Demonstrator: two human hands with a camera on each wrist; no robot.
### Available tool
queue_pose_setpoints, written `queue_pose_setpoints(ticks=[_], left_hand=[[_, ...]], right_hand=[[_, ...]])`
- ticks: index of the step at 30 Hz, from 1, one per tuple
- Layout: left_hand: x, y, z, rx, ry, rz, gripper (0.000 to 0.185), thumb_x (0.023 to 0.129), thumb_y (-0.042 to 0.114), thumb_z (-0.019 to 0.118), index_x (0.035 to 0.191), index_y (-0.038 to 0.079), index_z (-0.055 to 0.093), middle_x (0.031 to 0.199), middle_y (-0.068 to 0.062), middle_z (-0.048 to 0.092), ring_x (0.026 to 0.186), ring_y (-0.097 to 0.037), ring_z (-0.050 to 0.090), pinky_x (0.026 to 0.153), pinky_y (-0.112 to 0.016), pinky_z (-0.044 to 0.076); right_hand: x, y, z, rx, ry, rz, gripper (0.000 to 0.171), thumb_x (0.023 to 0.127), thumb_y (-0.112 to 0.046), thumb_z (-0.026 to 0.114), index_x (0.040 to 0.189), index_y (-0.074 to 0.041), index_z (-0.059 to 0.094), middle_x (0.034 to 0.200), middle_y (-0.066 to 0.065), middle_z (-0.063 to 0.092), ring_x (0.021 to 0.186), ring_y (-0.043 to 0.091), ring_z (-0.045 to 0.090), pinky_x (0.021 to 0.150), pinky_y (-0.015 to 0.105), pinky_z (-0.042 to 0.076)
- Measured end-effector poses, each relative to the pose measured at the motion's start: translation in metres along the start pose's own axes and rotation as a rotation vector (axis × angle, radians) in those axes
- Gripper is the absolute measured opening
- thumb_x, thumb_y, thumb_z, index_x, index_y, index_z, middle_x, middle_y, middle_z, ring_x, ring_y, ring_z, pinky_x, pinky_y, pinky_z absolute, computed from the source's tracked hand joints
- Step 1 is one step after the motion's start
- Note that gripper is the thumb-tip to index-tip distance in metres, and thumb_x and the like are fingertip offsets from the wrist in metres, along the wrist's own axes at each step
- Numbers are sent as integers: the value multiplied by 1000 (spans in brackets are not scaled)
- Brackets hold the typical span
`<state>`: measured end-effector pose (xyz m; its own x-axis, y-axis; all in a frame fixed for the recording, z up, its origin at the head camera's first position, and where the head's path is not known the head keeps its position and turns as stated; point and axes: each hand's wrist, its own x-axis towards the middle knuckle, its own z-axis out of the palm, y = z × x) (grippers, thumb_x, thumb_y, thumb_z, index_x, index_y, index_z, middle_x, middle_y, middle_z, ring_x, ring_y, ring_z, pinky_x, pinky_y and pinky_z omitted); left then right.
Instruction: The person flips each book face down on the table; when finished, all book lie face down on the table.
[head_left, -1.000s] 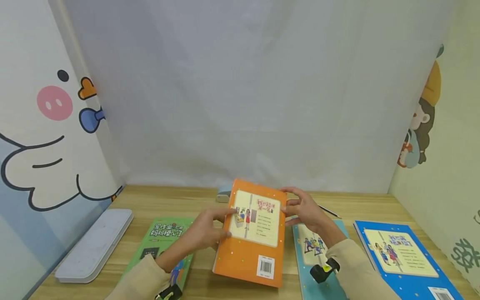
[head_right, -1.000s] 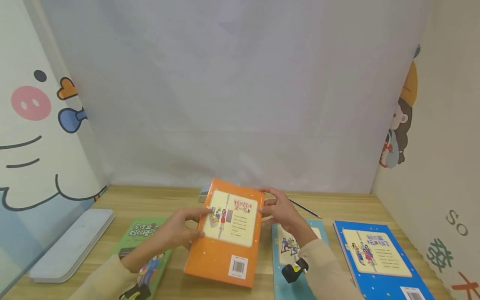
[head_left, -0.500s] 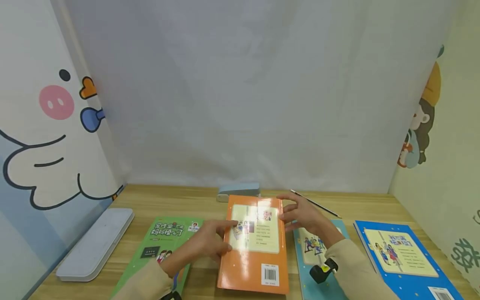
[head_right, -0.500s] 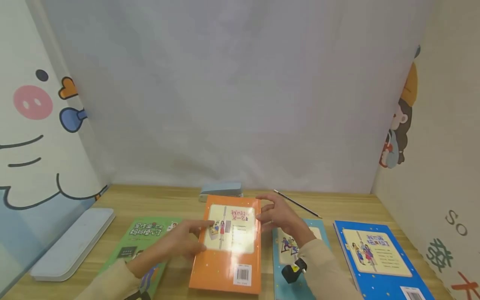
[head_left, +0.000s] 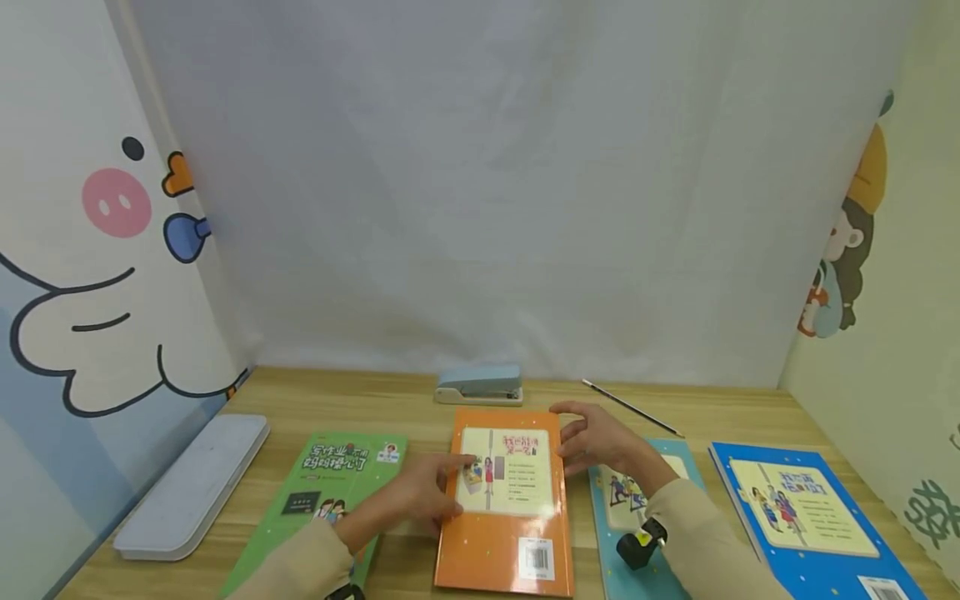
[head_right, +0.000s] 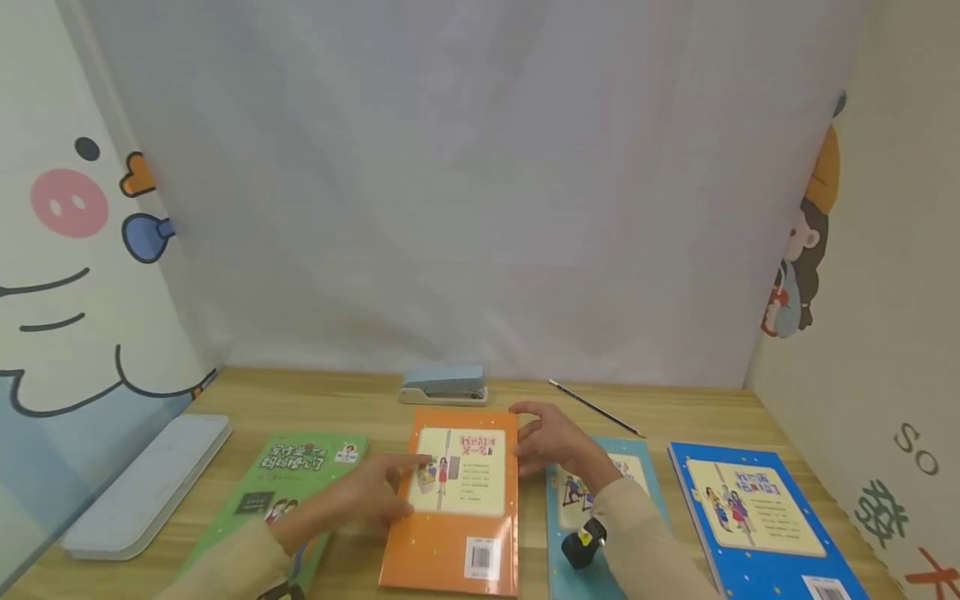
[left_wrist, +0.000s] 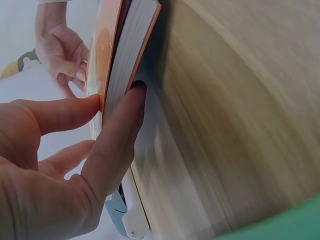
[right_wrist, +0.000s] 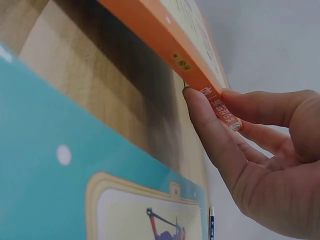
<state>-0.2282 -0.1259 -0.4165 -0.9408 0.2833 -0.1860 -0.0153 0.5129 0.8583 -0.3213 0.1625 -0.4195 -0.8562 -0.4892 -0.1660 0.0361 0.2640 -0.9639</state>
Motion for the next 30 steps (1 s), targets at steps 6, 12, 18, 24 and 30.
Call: queue_pose_setpoints(ticks=[6,12,18,24,30], left_hand=[[2,-2,2,62,-9,-26,73,75,-12,76,142,8,56,72,-13,58,48,-16,61,47,-37,57],[7,-1,4,144,-35,-49,66,78,-3,79,140,9,58,70,-12,61,44,-16,59,44,-35,56],[12,-2,5,208,-27,-46,63,80,4,79,139,10,59,73,-10,61,43,-15,59,43,-33,54],[15,-4,7,257,-14,-17,62,81,7,79,140,8,58,63,-5,64,42,-15,60,42,-31,53],[14,-2,8,321,-9,18,60,81,9,79,138,6,59,56,-3,63,41,-13,58,42,-29,52]], right_hand=[[1,2,4,-40,-4,17,71,88,13,61,151,8,30,93,12,59,78,20,66,74,44,62],[1,4,7,-59,23,61,69,88,15,60,151,7,33,95,16,59,77,21,65,72,42,62],[3,6,7,-105,29,65,69,88,15,60,150,9,32,99,21,60,79,23,67,72,42,62],[4,6,8,-158,53,86,67,87,16,60,149,11,34,102,24,62,79,24,69,71,42,62],[6,3,10,-199,88,126,68,87,15,61,149,10,34,101,25,66,78,24,70,69,39,62]])
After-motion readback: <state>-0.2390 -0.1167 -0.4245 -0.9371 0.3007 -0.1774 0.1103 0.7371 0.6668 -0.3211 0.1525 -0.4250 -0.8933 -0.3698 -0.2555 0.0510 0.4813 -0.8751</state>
